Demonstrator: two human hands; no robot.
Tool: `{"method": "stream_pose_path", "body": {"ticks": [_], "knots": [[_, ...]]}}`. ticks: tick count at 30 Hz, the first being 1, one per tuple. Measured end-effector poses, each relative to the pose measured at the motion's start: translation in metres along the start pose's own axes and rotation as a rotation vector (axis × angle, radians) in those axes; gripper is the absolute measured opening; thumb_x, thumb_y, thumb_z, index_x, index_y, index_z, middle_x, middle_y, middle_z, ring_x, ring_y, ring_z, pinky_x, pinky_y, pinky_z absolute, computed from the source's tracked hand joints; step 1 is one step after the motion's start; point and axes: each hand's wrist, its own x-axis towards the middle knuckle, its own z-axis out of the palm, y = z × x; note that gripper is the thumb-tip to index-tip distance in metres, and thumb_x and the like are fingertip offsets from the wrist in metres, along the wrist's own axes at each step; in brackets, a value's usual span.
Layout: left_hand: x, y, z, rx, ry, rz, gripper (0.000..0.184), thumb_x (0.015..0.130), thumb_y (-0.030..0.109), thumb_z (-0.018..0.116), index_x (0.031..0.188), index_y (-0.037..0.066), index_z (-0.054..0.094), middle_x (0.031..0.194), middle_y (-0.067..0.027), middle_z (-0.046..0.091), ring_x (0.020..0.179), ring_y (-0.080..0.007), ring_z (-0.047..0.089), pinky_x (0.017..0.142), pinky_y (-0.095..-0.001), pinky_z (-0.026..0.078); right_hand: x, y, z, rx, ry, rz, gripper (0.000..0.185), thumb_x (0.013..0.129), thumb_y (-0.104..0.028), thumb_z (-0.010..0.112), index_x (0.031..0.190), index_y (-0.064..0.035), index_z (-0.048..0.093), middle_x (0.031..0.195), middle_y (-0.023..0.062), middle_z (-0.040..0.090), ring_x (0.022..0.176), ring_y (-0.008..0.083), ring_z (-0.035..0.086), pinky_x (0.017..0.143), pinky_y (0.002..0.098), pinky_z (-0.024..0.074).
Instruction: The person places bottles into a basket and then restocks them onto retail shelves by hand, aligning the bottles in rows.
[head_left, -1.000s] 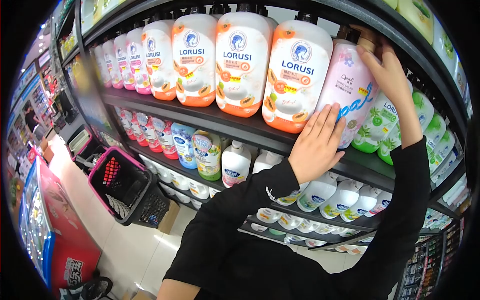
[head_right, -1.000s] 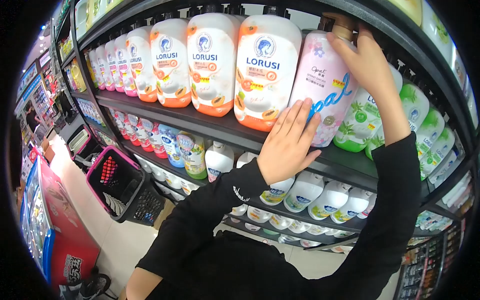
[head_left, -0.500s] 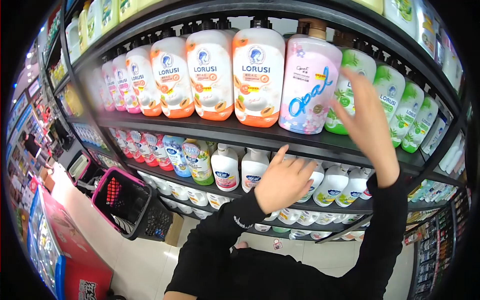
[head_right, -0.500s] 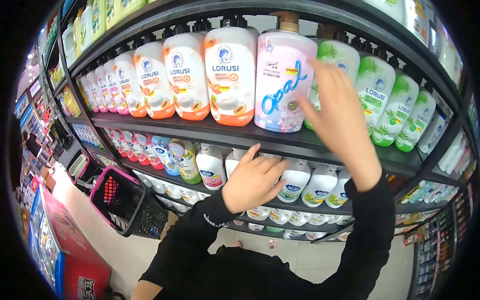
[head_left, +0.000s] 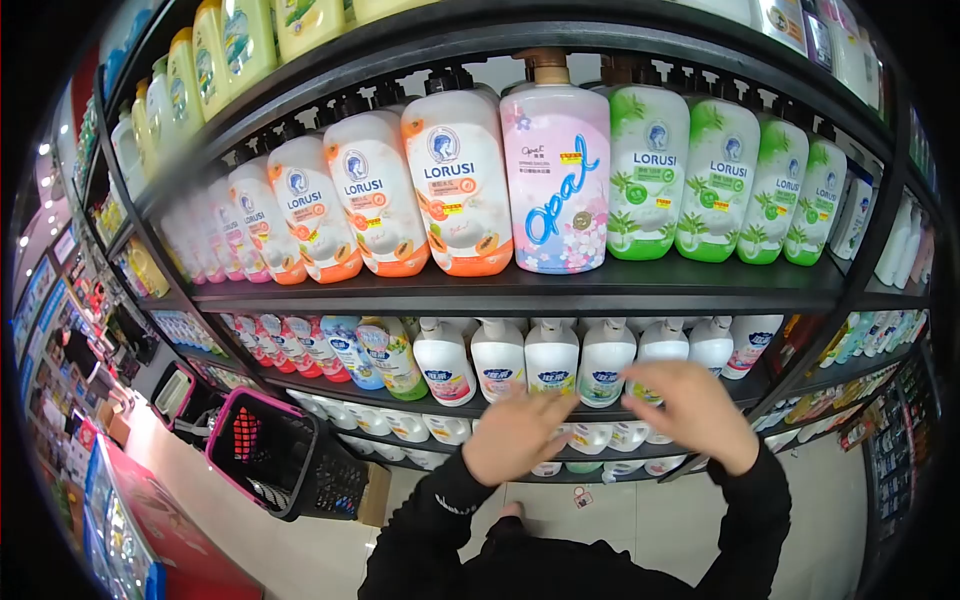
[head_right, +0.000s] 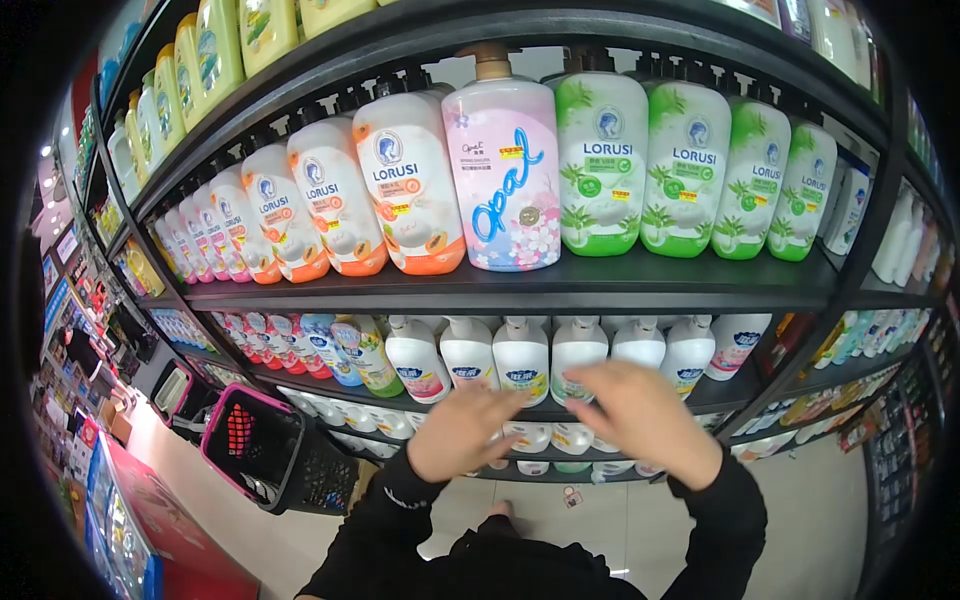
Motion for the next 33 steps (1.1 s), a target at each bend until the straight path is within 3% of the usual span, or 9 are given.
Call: {"method": "stream_pose_path", "body": {"ticks": [2, 5, 9, 15, 16, 22, 29, 31, 33], "knots": [[0.01, -0.006, -0.01, 0.092, 0.107, -0.075, 0.054, 0.071, 0.017, 0.065, 0.119, 0.003, 0.044, 0.112, -0.0171, 0.05, 0.099, -0.0317, 0.05, 0.086, -0.04, 0.039, 0.029, 0.005, -0.014, -0.04, 0.218, -0.116, 0.028, 0.076, -0.015, 0.06, 0.1, -0.0021, 0.054, 0.092, 0.015, 0.058, 0.084, 0.0315, 0.056, 0.072, 0.0375, 0.0449], [0.034, -0.018, -0.028, 0.157, 0.276, -0.066, 0.058, 0.07, 0.014, 0.065, 0.122, 0.003, 0.041, 0.121, -0.0207, 0.042, 0.107, -0.0355, 0.044, 0.089, -0.0398, 0.038, 0.09, 0.012, -0.037, -0.21, 0.535, -0.246, 0.034, 0.075, -0.013, 0.059, 0.105, 0.0006, 0.05, 0.097, 0.0173, 0.055, 0.093, 0.034, 0.052, 0.082, 0.0391, 0.0415], [0.058, -0.039, -0.039, 0.179, 0.44, -0.075, 0.057, 0.07, 0.009, 0.064, 0.121, 0.002, 0.04, 0.124, -0.0223, 0.037, 0.112, -0.0367, 0.041, 0.092, -0.0397, 0.036, 0.178, 0.025, -0.063, -0.383, 0.762, -0.273, 0.038, 0.075, -0.019, 0.061, 0.101, 0.0051, 0.048, 0.096, 0.0222, 0.056, 0.092, 0.0366, 0.053, 0.08, 0.0413, 0.0424], [0.075, -0.057, -0.039, 0.139, 0.482, -0.073, 0.055, 0.071, 0.01, 0.061, 0.119, -0.001, 0.039, 0.122, -0.0254, 0.034, 0.114, -0.0403, 0.036, 0.094, -0.0425, 0.034, 0.242, 0.025, -0.077, -0.247, 0.676, -0.034, 0.053, 0.078, -0.04, 0.054, 0.092, 0.0115, 0.049, 0.088, 0.0279, 0.057, 0.084, 0.0393, 0.056, 0.073, 0.0433, 0.0453], [0.077, -0.059, -0.038, 0.149, 0.486, -0.071, 0.056, 0.07, 0.008, 0.062, 0.12, -0.001, 0.038, 0.124, -0.0261, 0.032, 0.115, -0.0397, 0.036, 0.094, -0.0414, 0.034, 0.249, 0.025, -0.081, -0.172, 0.555, 0.116, 0.06, 0.077, -0.045, 0.053, 0.108, 0.0071, 0.051, 0.103, 0.0278, 0.054, 0.094, 0.0371, 0.054, 0.084, 0.0357, 0.0413], [0.086, -0.064, -0.027, 0.138, 0.467, -0.103, 0.061, 0.07, 0.008, 0.063, 0.124, 0.0, 0.035, 0.127, -0.027, 0.029, 0.118, -0.0411, 0.032, 0.096, -0.0408, 0.032, 0.26, 0.016, -0.088, -0.057, 0.567, 0.056, 0.054, 0.077, -0.048, 0.052, 0.109, -0.0043, 0.056, 0.107, 0.0222, 0.055, 0.102, 0.0346, 0.051, 0.089, 0.0358, 0.0375], [0.089, -0.071, -0.017, 0.036, 0.54, -0.128, 0.057, 0.074, 0.001, 0.055, 0.126, -0.001, 0.032, 0.13, -0.0271, 0.027, 0.12, -0.0402, 0.031, 0.097, -0.0396, 0.031, 0.266, 0.026, -0.091, -0.129, 0.538, 0.124, 0.051, 0.078, -0.045, 0.051, 0.111, -0.0059, 0.054, 0.108, 0.0208, 0.055, 0.104, 0.0343, 0.05, 0.09, 0.0343, 0.0362], [0.09, -0.072, -0.016, -0.007, 0.566, -0.141, 0.056, 0.075, -0.001, 0.053, 0.127, -0.002, 0.03, 0.131, -0.0268, 0.026, 0.121, -0.0394, 0.031, 0.097, -0.0392, 0.031, 0.265, 0.03, -0.094, -0.069, 0.516, -0.014, 0.046, 0.08, -0.042, 0.05, 0.112, -0.008, 0.054, 0.108, 0.0202, 0.055, 0.104, 0.0337, 0.05, 0.09, 0.0336, 0.0363], [0.09, -0.072, -0.015, -0.038, 0.633, -0.153, 0.057, 0.076, -0.001, 0.051, 0.128, -0.002, 0.027, 0.133, -0.0259, 0.025, 0.123, -0.0375, 0.029, 0.098, -0.0385, 0.03, 0.26, 0.025, -0.095, -0.038, 0.512, -0.02, 0.045, 0.08, -0.04, 0.05, 0.112, -0.0081, 0.054, 0.108, 0.0201, 0.055, 0.105, 0.0329, 0.05, 0.089, 0.0331, 0.0362]]}}
